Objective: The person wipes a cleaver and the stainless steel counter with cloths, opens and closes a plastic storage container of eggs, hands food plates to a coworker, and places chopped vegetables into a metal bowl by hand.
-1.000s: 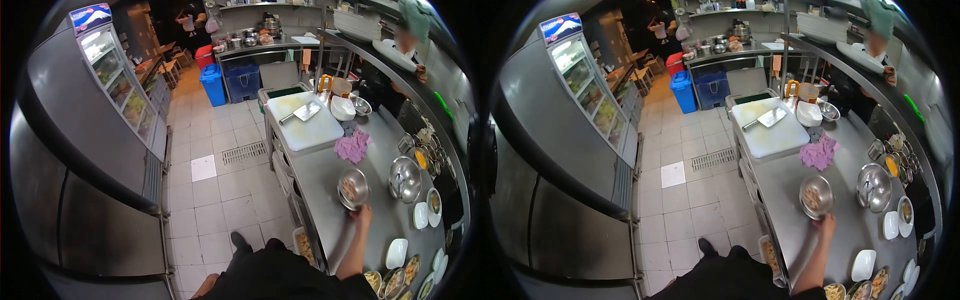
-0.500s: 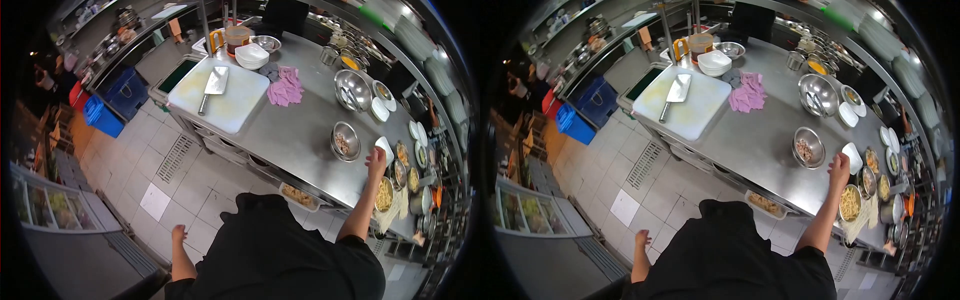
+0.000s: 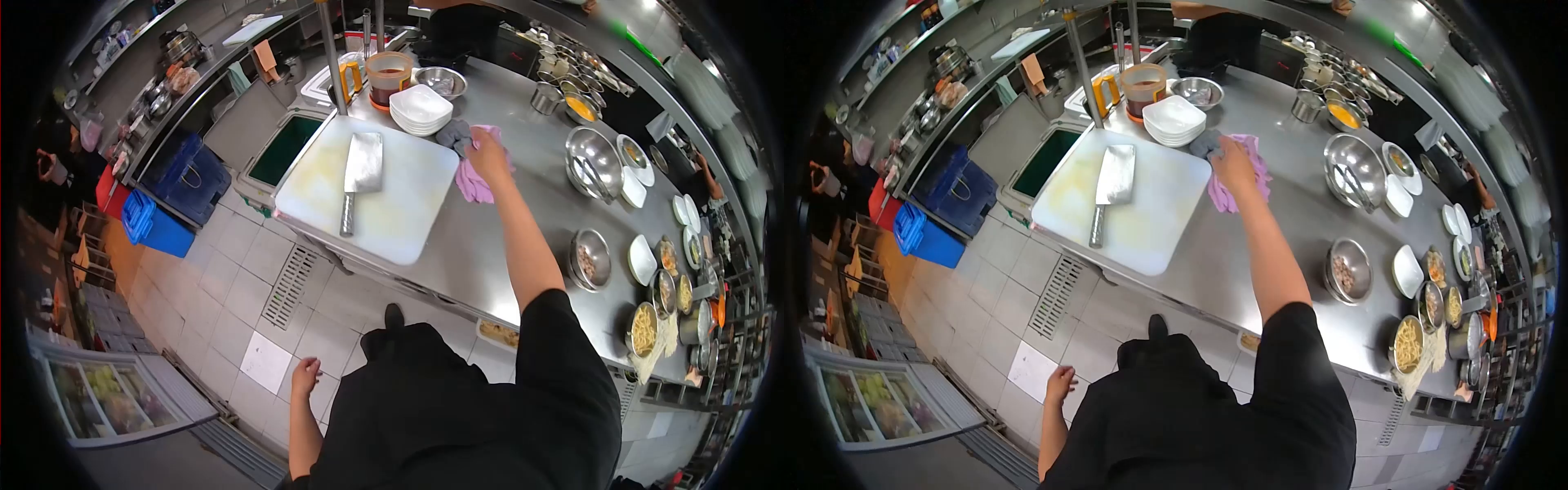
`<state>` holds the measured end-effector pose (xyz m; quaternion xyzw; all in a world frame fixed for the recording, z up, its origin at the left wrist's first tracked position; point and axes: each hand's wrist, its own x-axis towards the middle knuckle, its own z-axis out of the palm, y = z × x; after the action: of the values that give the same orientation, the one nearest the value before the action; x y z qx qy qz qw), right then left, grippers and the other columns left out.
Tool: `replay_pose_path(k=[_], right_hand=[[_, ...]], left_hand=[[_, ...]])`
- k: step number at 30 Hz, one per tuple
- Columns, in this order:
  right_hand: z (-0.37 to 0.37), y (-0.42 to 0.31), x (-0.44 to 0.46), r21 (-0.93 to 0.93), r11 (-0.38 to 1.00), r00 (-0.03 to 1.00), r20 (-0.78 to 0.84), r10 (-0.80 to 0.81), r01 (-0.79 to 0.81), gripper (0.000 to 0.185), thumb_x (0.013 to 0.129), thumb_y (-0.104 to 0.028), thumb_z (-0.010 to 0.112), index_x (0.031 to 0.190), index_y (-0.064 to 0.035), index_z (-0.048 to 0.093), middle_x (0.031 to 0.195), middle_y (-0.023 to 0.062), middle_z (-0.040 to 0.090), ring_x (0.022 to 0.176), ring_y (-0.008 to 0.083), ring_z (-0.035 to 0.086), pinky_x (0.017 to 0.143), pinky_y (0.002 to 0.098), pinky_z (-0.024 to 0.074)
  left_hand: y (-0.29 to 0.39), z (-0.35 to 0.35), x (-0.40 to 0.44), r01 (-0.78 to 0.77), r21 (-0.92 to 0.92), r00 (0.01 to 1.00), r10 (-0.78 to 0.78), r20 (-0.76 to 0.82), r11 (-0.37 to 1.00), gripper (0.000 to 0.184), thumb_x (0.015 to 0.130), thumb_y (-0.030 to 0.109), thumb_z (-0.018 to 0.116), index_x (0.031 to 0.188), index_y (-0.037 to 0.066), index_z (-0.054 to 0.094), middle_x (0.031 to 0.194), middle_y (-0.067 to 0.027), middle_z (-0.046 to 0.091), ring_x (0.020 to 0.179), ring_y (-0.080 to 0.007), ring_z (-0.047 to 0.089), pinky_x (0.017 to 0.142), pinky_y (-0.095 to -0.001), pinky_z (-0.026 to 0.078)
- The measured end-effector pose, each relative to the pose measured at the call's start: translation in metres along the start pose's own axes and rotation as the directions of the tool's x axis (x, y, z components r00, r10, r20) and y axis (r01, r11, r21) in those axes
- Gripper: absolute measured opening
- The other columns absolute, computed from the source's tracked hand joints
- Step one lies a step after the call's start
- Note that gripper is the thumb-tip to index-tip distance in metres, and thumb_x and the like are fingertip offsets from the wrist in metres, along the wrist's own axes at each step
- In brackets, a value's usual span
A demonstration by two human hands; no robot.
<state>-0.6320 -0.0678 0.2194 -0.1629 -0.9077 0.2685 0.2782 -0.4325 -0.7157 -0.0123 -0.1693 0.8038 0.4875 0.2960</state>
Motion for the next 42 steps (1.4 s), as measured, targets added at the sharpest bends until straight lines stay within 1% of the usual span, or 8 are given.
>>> replay_pose_path(k=[9,15,17,25,30,35,38,42], right_hand=[[0.103,0.047,0.090,-0.593,0.800,0.944,0.205,0.259,-0.090,0.046,0.078,-0.021,0.064,0.122,-0.0109,0.054,0.121,0.0195,0.053,0.103,0.0354,0.060,0.087,0.0443,0.0497],[0.061,0.066,0.090,-0.290,0.940,0.973,-0.190,0.128,-0.180,0.039,0.083,-0.016,0.059,0.121,-0.0100,0.058,0.089,0.0127,0.064,0.086,0.0210,0.065,0.071,0.0360,0.0517],[0.016,0.002,0.079,0.371,0.868,0.935,0.006,0.354,-0.331,0.039,0.086,-0.009,0.057,0.125,-0.0058,0.055,0.080,0.0051,0.061,0.070,0.0112,0.058,0.060,0.0258,0.0470],[0.051,-0.205,0.013,0.639,0.764,0.979,0.199,-0.048,-0.093,0.038,0.081,-0.009,0.063,0.118,-0.0036,0.058,0.098,0.0046,0.058,0.083,0.0132,0.057,0.069,0.0277,0.0475],[0.135,-0.338,-0.024,0.526,0.841,0.892,0.313,-0.327,0.123,0.038,0.083,-0.004,0.059,0.121,-0.0057,0.057,0.106,0.0084,0.057,0.091,0.0188,0.059,0.081,0.0310,0.0480],[0.166,-0.325,-0.068,0.106,0.967,0.954,0.221,0.203,-0.230,0.045,0.081,-0.013,0.065,0.125,-0.0089,0.054,0.105,0.0132,0.057,0.092,0.0275,0.058,0.080,0.0373,0.0480],[0.191,-0.290,-0.104,-0.202,0.941,0.941,0.150,0.305,-0.272,0.055,0.078,-0.018,0.068,0.129,-0.0097,0.050,0.106,0.0151,0.056,0.095,0.0323,0.056,0.081,0.0414,0.0470],[0.219,-0.280,-0.116,-0.421,0.866,0.944,0.058,0.324,-0.271,0.061,0.075,-0.022,0.071,0.130,-0.0072,0.049,0.107,0.0174,0.054,0.097,0.0358,0.053,0.082,0.0436,0.0458]], left_hand=[[-0.012,-0.067,-0.015,0.321,-0.088,0.928,-0.331,-0.170,0.943,0.033,0.090,0.028,0.060,0.112,0.003,0.058,0.096,-0.0089,0.063,0.075,-0.0215,0.067,0.056,-0.0314,0.051],[0.089,-0.079,0.019,0.025,-0.312,0.965,-0.105,-0.241,0.950,0.033,0.093,0.027,0.057,0.116,0.004,0.057,0.104,-0.0094,0.062,0.080,-0.0213,0.067,0.062,-0.0320,0.053],[0.168,-0.083,0.037,-0.082,-0.245,0.974,0.026,-0.224,0.966,0.035,0.094,0.028,0.056,0.117,0.002,0.058,0.106,-0.0085,0.062,0.085,-0.0195,0.065,0.067,-0.0301,0.053],[0.442,-0.046,0.085,-0.594,-0.598,0.599,0.792,0.116,0.538,0.054,0.096,0.028,0.049,0.141,0.003,0.033,0.141,-0.0162,0.044,0.125,-0.0269,0.047,0.097,-0.0400,0.043],[0.469,-0.074,0.138,0.283,-0.848,0.552,0.647,0.526,0.448,0.051,0.097,0.040,0.044,0.137,0.009,0.041,0.135,-0.0096,0.049,0.123,-0.0261,0.048,0.101,-0.0415,0.039],[0.460,-0.142,0.198,0.218,-0.834,0.714,0.500,0.490,0.506,0.045,0.094,0.025,0.052,0.134,0.005,0.042,0.126,-0.0072,0.053,0.114,-0.0233,0.054,0.096,-0.0360,0.043],[0.502,-0.159,0.248,-0.220,-0.804,0.763,0.611,0.211,0.552,0.040,0.088,0.012,0.061,0.125,0.005,0.046,0.117,-0.0090,0.054,0.110,-0.0190,0.054,0.095,-0.0324,0.044],[0.576,-0.108,0.338,-0.825,-0.284,0.480,0.871,0.105,0.489,0.056,0.074,0.020,0.069,0.122,0.003,0.044,0.114,-0.0172,0.056,0.106,-0.0289,0.056,0.092,-0.0357,0.044]])
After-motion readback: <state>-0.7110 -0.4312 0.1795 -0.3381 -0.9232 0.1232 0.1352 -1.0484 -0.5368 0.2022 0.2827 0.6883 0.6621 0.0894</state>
